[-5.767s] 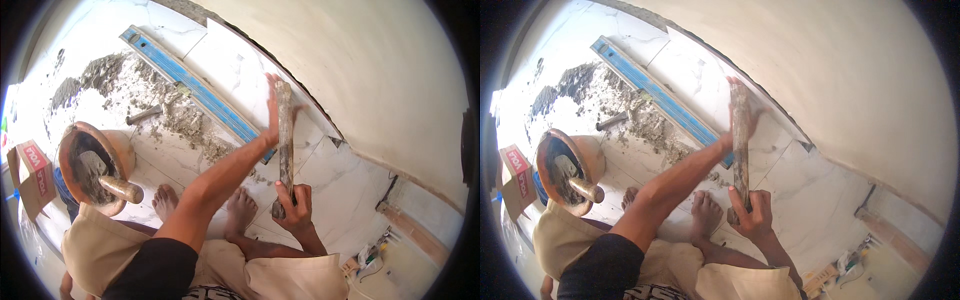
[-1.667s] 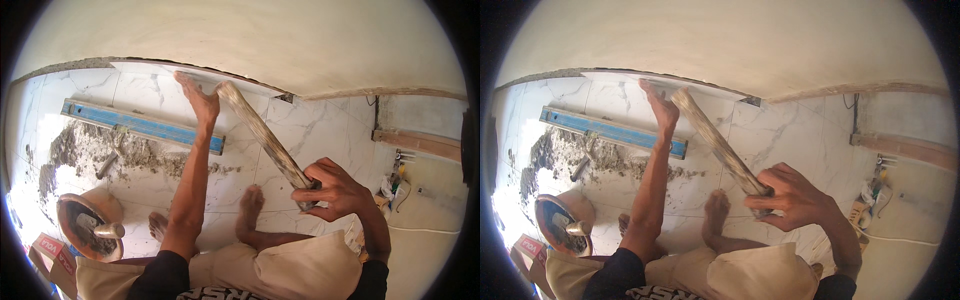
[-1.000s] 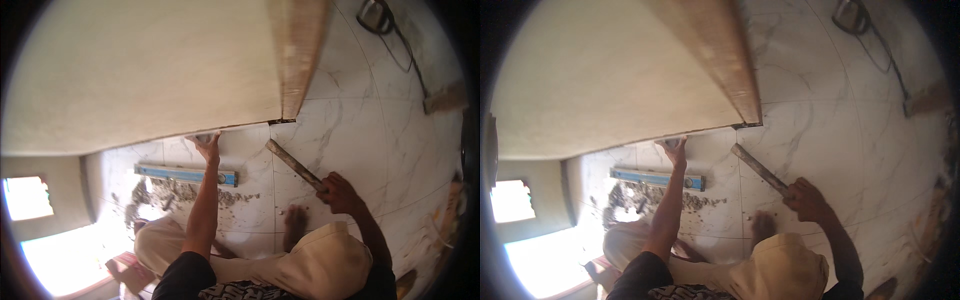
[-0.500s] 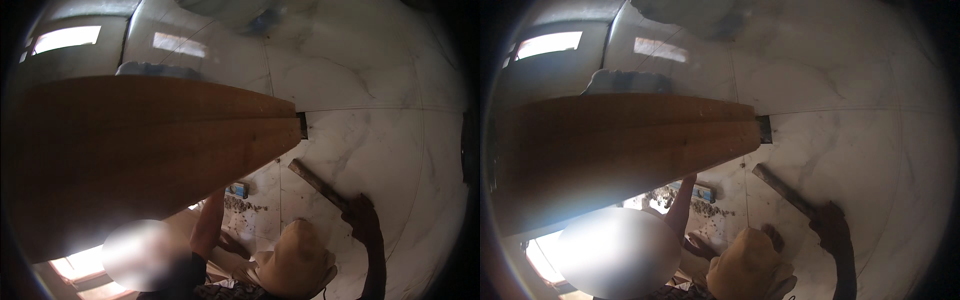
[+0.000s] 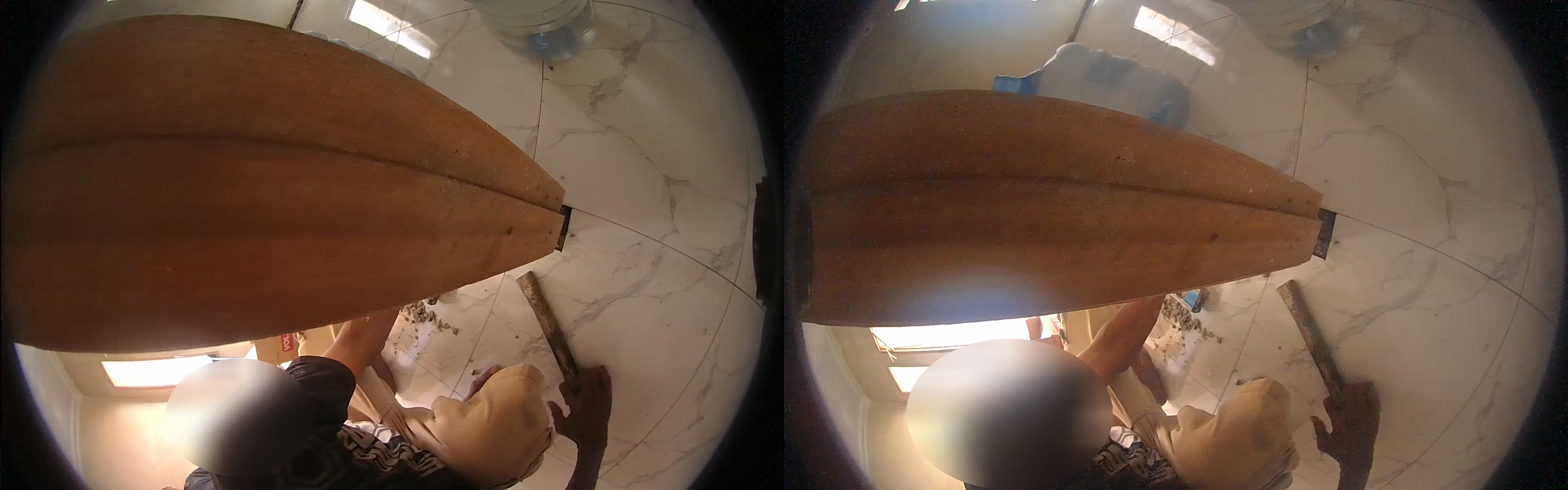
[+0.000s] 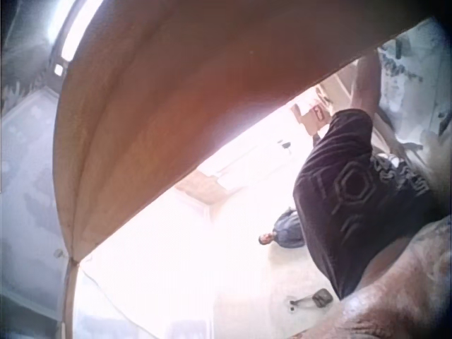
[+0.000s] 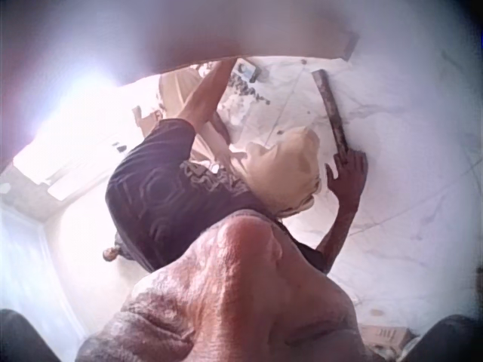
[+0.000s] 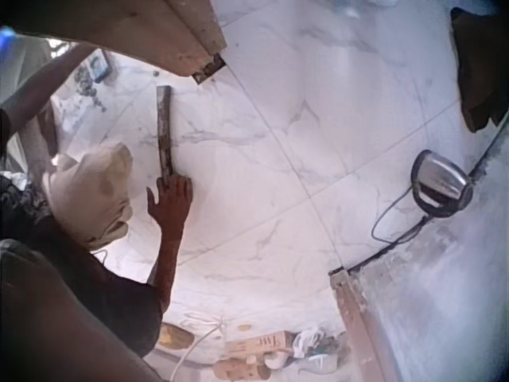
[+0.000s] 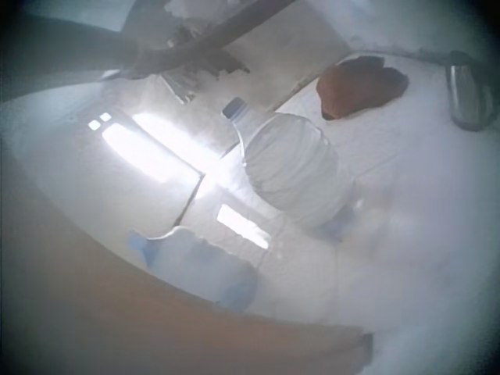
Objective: The person applies cement to the back of a rectangular tile using a trowel, places the tile on the floor, and uses a hammer and level to adjust and secure it. The person repeats this process for multiple tiles.
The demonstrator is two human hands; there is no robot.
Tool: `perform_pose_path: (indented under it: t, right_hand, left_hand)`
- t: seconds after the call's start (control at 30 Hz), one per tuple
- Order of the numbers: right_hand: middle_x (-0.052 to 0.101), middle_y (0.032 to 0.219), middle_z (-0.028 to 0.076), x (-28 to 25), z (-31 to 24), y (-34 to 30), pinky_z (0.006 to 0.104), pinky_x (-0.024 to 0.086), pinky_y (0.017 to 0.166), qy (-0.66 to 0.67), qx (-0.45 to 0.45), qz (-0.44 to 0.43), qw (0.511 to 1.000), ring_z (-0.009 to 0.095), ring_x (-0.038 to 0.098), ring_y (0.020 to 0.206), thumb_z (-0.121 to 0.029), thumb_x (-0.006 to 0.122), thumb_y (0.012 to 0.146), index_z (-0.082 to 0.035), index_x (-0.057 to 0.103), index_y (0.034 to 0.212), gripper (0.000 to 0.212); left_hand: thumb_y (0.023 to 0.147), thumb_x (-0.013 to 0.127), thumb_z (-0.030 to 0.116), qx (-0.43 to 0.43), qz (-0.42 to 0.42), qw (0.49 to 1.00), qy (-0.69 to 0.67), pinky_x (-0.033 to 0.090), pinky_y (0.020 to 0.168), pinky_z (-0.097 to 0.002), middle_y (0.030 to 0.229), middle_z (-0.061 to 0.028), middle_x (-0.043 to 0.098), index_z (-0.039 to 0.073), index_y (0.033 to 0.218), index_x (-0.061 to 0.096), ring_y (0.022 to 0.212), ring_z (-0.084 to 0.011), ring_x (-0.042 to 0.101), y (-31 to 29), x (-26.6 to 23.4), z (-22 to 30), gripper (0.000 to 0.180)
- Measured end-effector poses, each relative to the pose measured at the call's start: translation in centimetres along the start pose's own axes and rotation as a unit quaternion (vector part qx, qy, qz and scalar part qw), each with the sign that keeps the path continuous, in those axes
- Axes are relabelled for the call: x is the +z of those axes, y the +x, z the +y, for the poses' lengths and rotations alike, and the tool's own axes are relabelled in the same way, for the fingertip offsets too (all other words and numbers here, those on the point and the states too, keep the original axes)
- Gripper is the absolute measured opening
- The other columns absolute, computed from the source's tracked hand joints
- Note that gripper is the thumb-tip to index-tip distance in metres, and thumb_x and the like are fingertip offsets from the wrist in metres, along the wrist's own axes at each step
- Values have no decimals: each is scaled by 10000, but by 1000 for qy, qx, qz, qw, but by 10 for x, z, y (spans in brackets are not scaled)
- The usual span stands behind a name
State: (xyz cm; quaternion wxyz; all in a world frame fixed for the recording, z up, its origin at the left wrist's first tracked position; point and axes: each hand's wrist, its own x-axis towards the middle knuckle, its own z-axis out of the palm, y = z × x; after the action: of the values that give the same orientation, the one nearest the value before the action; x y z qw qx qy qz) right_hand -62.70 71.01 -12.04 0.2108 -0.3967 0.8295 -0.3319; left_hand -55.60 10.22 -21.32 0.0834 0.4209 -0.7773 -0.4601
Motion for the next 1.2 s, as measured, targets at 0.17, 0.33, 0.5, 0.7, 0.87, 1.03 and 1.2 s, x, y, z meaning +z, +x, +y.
perform_pose_path:
  t: [0.17,0.33,0.5,0.7,0.87,1.03,1.2]
  right_hand:
    - [546,958,172,19,6,-3,553,389,1081,-89,-5,-8,996,364,542,987,-198,719,817,-94,647,1210,413]
    - [565,965,174,33,1,-1,551,396,1059,-149,10,58,987,358,548,987,-205,704,864,-31,551,1351,539]
    - [602,1029,175,50,-16,16,529,367,1078,-109,51,58,991,356,553,1035,-214,724,850,32,530,1320,565]
    - [637,992,181,46,-7,5,492,376,1029,-147,53,84,984,350,577,981,-204,714,841,18,532,1300,541]
    - [615,793,116,26,-33,0,519,410,815,-152,17,-26,988,332,594,786,-226,651,859,-6,561,1282,485]
    - [599,737,69,-15,-94,27,486,396,795,-106,-55,-77,990,307,582,705,-269,690,858,-23,550,1321,543]
    - [620,730,107,-15,-135,87,446,435,755,19,82,-186,979,319,572,642,-327,720,878,-17,556,1286,538]
  left_hand:
    - [822,856,224,-1,-7,1000,19,275,1196,-418,1593,-181,305,35,1594,179,1443,-321,337,-2,0,-6,1044]
    - [822,856,219,15,-39,998,52,278,1195,-416,1594,-183,305,30,1593,182,1446,-325,336,16,9,-11,1041]
    - [822,856,214,64,-11,991,116,280,1195,-414,1595,-185,306,26,1591,184,1448,-328,336,35,-19,-16,1038]
    - [806,873,185,70,39,984,-157,355,1164,-465,1662,-245,90,35,1595,-110,1527,-346,175,-14,66,70,1269]
    - [863,822,246,52,-3,984,-172,322,1176,-497,1669,-246,74,73,1610,-75,1534,-355,160,-27,79,60,1180]
    - [937,726,234,196,21,971,-139,303,1178,-411,1663,-228,174,19,1604,151,1529,-351,189,-29,106,15,906]
    - [928,742,232,58,-20,965,-253,384,1114,-334,1434,-275,541,3,1485,465,1351,-275,523,-33,59,40,663]
